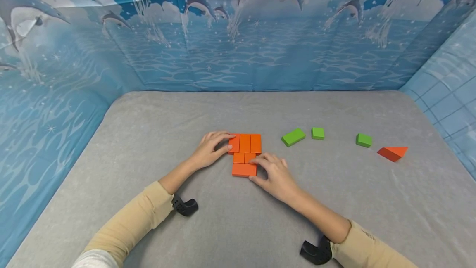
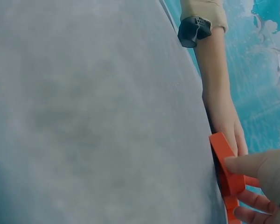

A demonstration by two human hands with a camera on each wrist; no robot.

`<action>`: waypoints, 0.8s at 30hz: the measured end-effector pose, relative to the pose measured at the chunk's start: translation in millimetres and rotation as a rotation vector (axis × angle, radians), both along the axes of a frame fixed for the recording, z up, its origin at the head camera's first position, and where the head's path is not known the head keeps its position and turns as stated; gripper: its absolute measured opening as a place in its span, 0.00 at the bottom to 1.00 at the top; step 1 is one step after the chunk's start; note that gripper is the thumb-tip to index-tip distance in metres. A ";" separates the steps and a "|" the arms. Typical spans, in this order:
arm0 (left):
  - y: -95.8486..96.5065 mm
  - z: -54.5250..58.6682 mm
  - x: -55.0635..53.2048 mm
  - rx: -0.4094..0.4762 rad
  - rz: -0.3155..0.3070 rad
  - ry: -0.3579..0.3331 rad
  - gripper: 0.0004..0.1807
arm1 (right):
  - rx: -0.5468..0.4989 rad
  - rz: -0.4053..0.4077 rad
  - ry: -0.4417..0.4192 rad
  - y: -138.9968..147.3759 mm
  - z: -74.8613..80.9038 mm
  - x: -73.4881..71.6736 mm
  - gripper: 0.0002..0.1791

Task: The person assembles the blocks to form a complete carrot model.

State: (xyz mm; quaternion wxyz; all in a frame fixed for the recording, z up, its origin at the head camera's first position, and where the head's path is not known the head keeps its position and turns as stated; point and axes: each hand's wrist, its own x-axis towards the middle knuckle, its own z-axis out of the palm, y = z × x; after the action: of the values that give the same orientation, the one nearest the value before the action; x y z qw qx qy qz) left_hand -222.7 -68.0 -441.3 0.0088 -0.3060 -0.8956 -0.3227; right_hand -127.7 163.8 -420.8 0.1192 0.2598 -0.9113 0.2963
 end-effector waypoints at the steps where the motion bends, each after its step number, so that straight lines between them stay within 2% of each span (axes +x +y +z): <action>1: 0.0 0.0 0.0 0.002 -0.001 0.001 0.21 | 0.001 -0.005 0.006 -0.4 -0.3 -0.2 0.21; 24: -0.4 -2.3 -1.3 -0.002 -0.002 0.007 0.21 | 0.004 -0.064 0.039 -6.0 -8.6 -1.2 0.19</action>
State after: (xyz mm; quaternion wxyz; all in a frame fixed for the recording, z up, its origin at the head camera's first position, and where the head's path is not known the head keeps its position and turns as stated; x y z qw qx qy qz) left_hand -224.0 -68.4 -443.7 0.0116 -0.3080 -0.8956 -0.3208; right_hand -129.0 157.8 -429.4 0.1460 0.2365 -0.9172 0.2855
